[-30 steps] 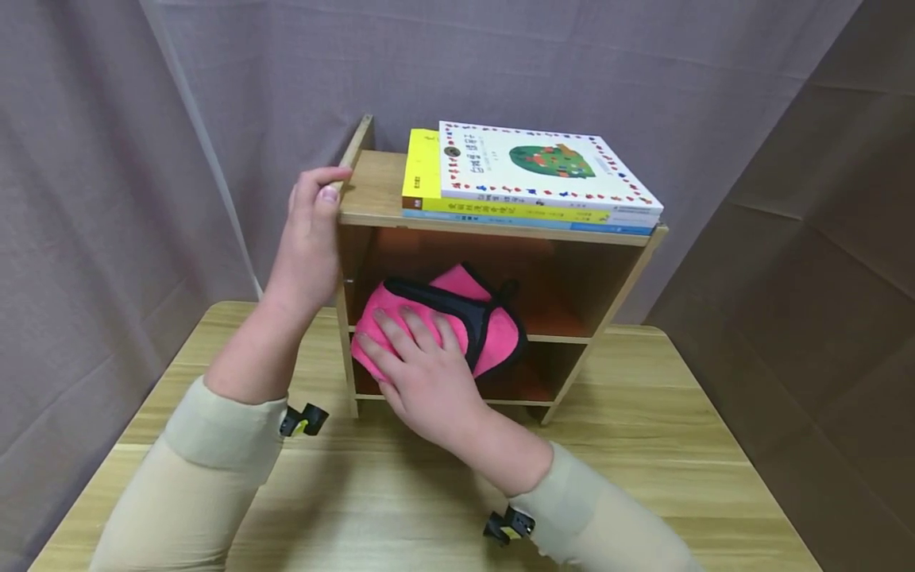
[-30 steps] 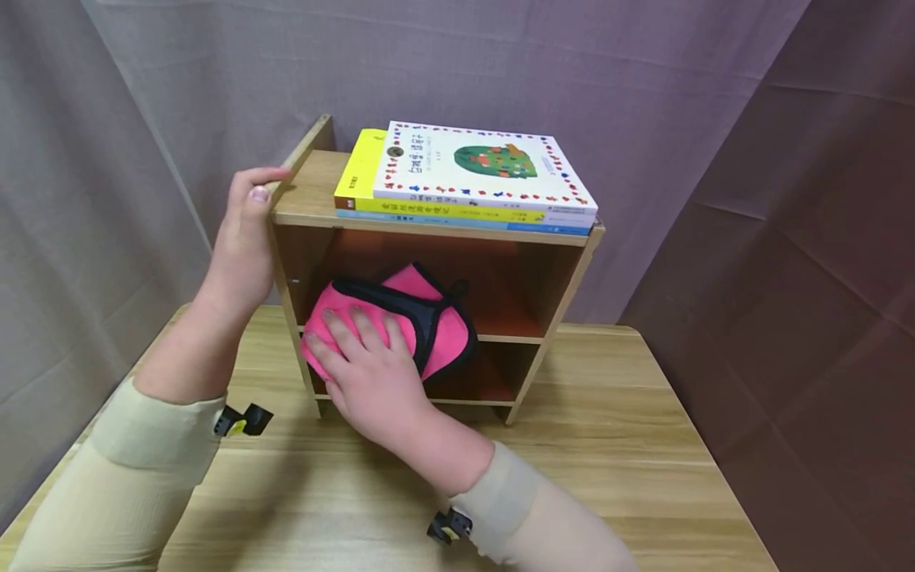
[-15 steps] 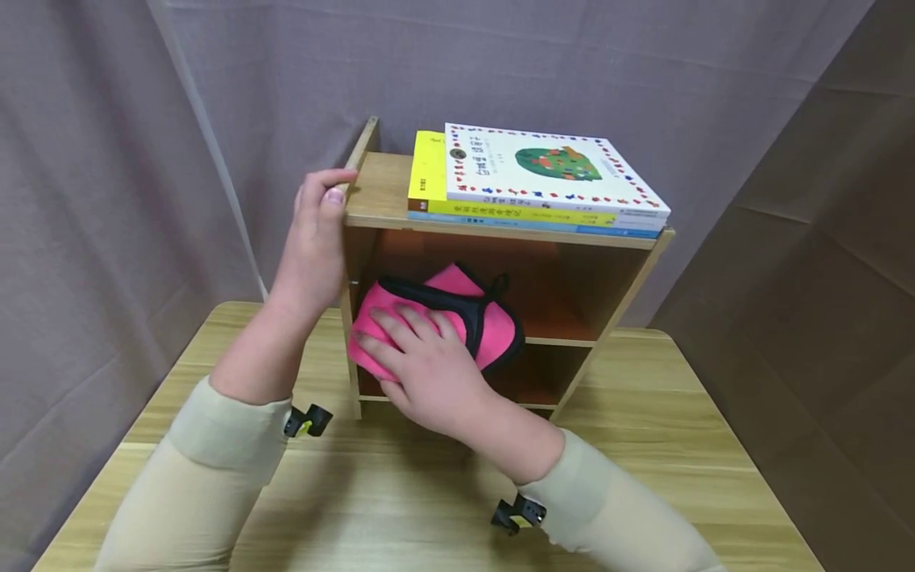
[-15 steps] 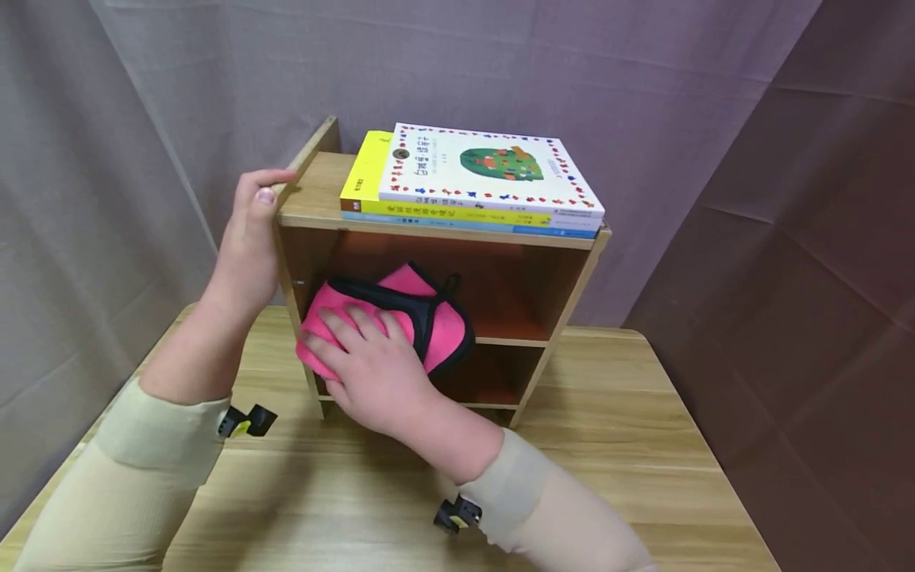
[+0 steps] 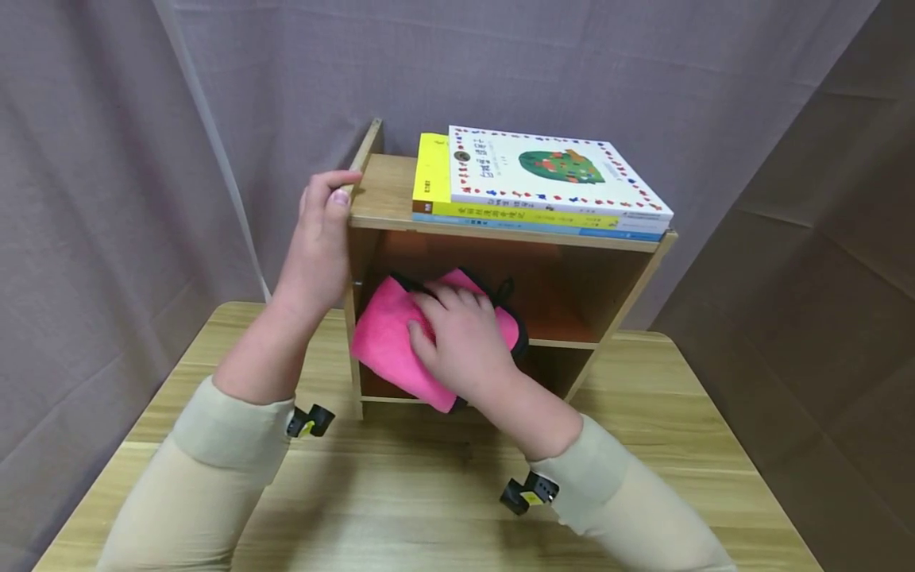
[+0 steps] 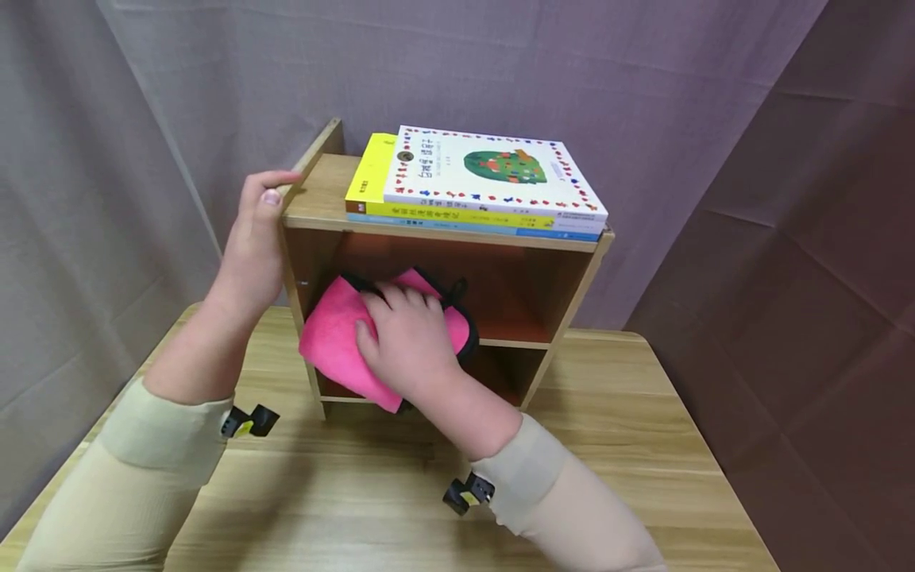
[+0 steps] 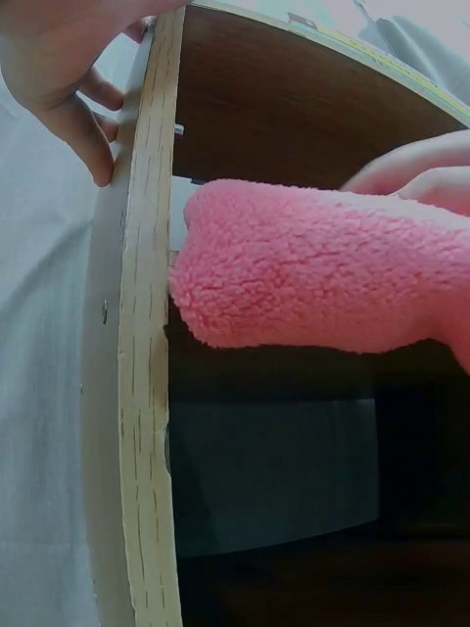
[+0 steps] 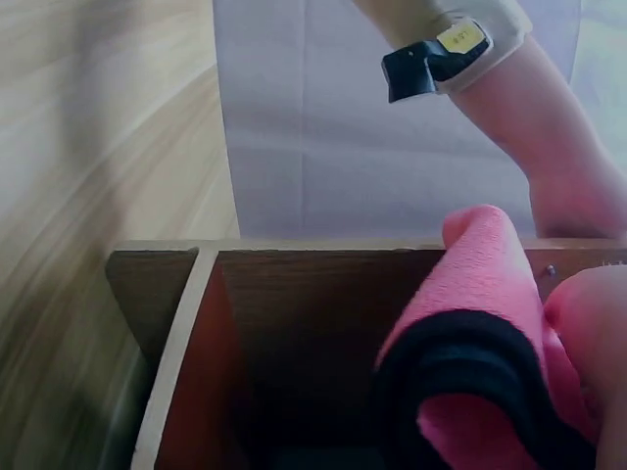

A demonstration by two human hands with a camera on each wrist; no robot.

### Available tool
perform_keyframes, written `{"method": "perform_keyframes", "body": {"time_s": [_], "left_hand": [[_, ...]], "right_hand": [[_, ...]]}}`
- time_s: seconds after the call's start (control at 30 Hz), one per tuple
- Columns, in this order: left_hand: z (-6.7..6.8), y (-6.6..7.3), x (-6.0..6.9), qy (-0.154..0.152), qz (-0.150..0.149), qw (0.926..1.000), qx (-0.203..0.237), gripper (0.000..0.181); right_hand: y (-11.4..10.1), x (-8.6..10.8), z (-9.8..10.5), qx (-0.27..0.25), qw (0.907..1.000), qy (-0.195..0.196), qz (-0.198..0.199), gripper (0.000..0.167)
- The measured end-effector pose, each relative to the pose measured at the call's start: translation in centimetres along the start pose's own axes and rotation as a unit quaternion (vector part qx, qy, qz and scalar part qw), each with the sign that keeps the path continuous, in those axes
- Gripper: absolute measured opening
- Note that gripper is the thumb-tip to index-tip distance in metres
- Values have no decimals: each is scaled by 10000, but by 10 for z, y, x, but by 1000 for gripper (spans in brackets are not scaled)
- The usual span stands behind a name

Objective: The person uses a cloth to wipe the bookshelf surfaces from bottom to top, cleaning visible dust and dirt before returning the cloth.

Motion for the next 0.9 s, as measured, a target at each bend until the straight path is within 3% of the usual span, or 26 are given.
{"method": "perform_keyframes", "body": {"time_s": [0.2, 0.33, 0.6, 0.77, 0.9], "left_hand": [[-1, 0, 1, -44, 44, 10000, 6, 45], [-1, 0, 1, -87, 117, 9999, -41, 45], [-1, 0, 2, -161, 171, 9997, -58, 45], [0, 0, 2, -171, 203, 9996, -67, 46], [0, -1, 1, -191, 205, 9996, -97, 46]], "right_hand": [[16, -2, 5, 396, 9950, -186, -897, 64], [25, -3, 7, 334, 9926, -373, -1110, 64], [40, -6, 12, -811, 9850, -910, -1222, 60], [51, -4, 13, -1484, 9726, -1051, -1448, 41], [58, -1, 13, -2142, 9570, -1013, -1674, 31]]}}
Point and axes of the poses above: each hand's wrist, its own x-axis away from the middle knuckle, its own z-axis out of the back of the hand, y = z × x, the point moved 5 cm from there along -x, towards the middle knuckle, and after that the axes turned 1 degree about x, right-handed, at the moved point
